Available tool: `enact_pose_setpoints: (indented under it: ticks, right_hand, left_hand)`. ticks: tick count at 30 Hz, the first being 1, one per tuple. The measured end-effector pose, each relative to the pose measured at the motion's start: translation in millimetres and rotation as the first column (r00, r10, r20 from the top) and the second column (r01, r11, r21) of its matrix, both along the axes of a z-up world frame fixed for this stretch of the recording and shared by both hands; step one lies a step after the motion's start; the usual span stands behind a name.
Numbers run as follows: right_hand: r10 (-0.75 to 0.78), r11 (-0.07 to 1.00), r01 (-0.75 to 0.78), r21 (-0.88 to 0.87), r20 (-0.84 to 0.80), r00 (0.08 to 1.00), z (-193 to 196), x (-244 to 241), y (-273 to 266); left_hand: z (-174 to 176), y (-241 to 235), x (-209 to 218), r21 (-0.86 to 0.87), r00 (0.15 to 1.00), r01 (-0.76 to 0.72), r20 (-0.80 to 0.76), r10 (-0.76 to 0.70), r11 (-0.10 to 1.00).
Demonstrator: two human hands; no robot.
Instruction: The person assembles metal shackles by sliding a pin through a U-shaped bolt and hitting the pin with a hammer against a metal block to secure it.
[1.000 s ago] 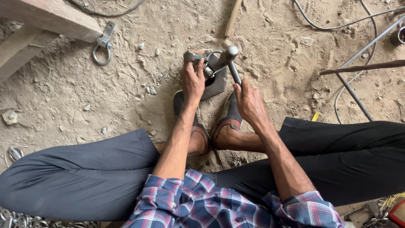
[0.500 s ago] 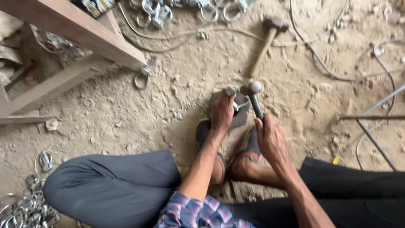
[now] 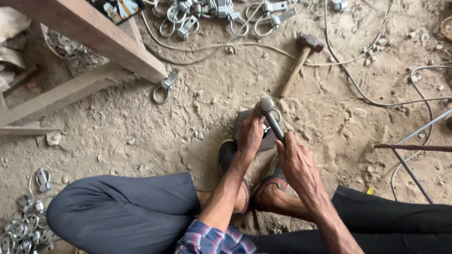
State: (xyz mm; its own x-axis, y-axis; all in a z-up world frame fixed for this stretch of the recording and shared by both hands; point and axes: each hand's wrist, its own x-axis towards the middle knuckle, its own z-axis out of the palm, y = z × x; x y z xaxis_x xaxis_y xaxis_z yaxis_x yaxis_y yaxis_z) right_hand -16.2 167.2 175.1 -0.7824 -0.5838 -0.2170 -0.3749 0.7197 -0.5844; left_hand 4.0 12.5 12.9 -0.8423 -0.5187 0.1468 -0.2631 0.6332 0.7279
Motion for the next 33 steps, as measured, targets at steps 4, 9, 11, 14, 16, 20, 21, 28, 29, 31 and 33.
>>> enact_pose_setpoints:
  ticks: [4, 9, 11, 14, 16, 20, 21, 28, 29, 31, 33]
  right_hand:
    - [0.004, 0.988, -0.051, -0.146, -0.305, 0.952, -17.5, 13.2, 22.7]
    - [-0.034, 0.999, 0.031, -0.025, -0.128, 0.991, -67.3, 16.5, 43.8]
    - [-0.048, 0.998, 0.050, 0.035, -0.057, 0.997, -82.2, 19.0, 46.9]
    - [-0.084, 0.996, 0.084, 0.000, -0.050, 0.995, -93.8, 23.3, 49.5]
    - [-0.069, 0.998, 0.069, -0.007, -0.055, 0.996, -97.2, 23.3, 50.0]
    - [-0.047, 0.998, 0.044, -0.034, -0.105, 0.993, -100.3, 22.8, 50.5]
    - [-0.055, 0.998, 0.053, -0.029, -0.061, 0.997, -101.4, 22.2, 50.5]
    - [-0.039, 0.998, 0.036, -0.045, -0.071, 0.997, -105.8, 22.2, 48.6]
    - [-0.039, 0.998, 0.036, -0.043, -0.071, 0.997, -105.5, 22.1, 49.2]
    - [-0.040, 0.999, 0.037, -0.038, -0.075, 0.996, -104.4, 21.0, 49.0]
    - [-0.046, 0.998, 0.044, -0.037, -0.068, 0.997, -102.3, 21.3, 46.9]
  left_hand:
    - [-6.9, -4.2, 2.0, -0.126, 0.998, 0.026, -0.049, -0.033, 0.992]
    - [-15.0, -9.9, 2.5, -0.001, 0.987, -0.135, -0.085, 0.134, 0.991]
    - [-13.4, -11.3, 0.7, 0.183, 0.978, -0.188, -0.059, 0.201, 0.965]
    - [-8.5, -9.4, -0.9, 0.519, 0.974, -0.168, -0.046, 0.223, 0.838]
    - [-4.1, -11.0, 0.8, 0.587, 0.953, -0.059, -0.207, 0.221, 0.807]
    - [4.3, -12.1, 5.0, 0.592, 0.963, -0.028, -0.199, 0.180, 0.806]
    - [5.9, -12.3, 4.7, 0.573, 0.967, -0.026, -0.193, 0.165, 0.819]
    - [17.8, -10.6, 5.2, 0.534, 0.968, -0.001, -0.212, 0.136, 0.846]
    - [19.3, -9.6, 5.1, 0.520, 0.966, 0.016, -0.228, 0.120, 0.854]
    - [22.7, -9.3, 4.9, 0.489, 0.962, 0.051, -0.258, 0.089, 0.871]
    - [26.4, -10.4, 6.0, 0.466, 0.962, 0.056, -0.262, 0.077, 0.883]
